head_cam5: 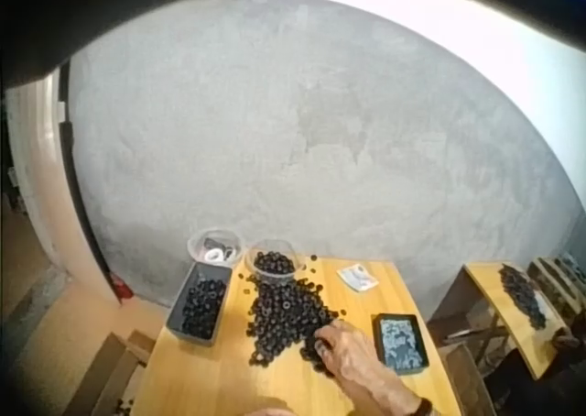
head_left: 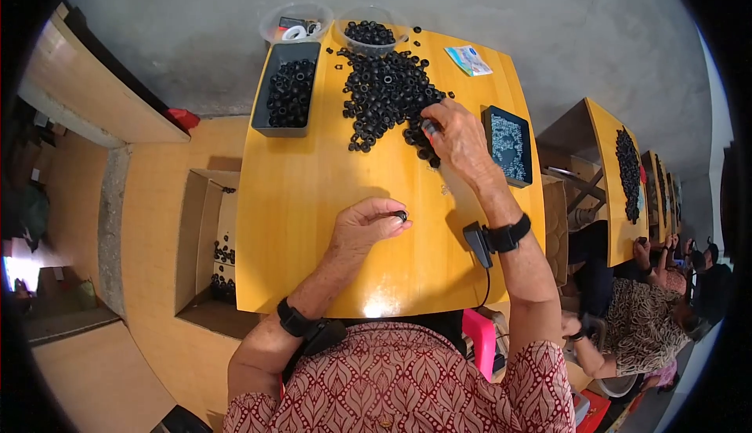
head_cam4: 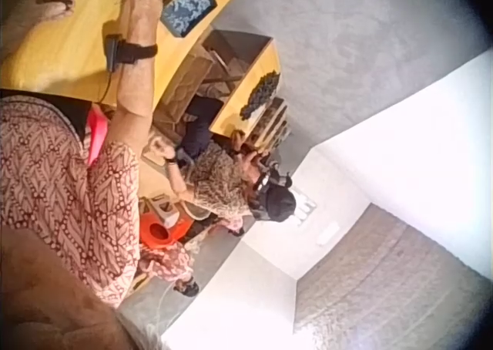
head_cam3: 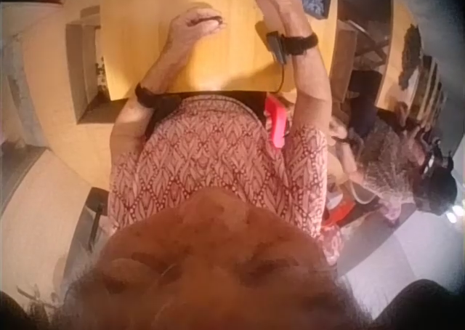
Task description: The person assembles small black rubber ring components onto a central plastic base by hand.
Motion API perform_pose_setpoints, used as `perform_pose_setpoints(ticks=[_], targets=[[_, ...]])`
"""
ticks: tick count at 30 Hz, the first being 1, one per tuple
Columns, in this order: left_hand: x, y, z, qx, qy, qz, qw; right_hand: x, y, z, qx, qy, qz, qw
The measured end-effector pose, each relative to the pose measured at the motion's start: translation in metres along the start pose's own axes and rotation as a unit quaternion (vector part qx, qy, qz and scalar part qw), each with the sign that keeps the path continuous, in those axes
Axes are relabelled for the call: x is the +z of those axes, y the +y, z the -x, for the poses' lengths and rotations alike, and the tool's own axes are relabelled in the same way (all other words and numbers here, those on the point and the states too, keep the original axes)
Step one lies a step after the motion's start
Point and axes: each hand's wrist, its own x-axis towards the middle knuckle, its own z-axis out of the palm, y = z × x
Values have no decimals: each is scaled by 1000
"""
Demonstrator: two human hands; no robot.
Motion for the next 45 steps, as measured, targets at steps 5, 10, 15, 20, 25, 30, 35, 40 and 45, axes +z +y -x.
perform_pose_setpoints(ticks=[5,10,15,20,25,30,35,40,45], targets=[[-2,-1,-3,-6,-1,13,1000,22,5,-19,4,-78,52,996],[-2,-2,-4,-10,-4,7,1000,27,4,-26,26,-88,89,992],[1,3,-3,-25,2,11,1000,27,-3,-37,41,-107,113,987],[-1,2,-5,-21,-5,14,1000,31,-6,-40,53,-118,134,982],[-2,-2,-5,-19,-4,17,1000,35,-6,-34,41,-112,123,985],[-2,-3,-4,-15,-7,10,1000,34,-2,-34,38,-122,108,986],[-2,-1,-4,-27,1,-6,1000,27,3,-27,25,-79,61,995],[-2,1,-4,-22,-2,-9,1000,18,9,-16,33,-40,4,999],[-1,-2,-5,-15,-4,-3,1000,22,13,-15,68,-45,-55,995]])
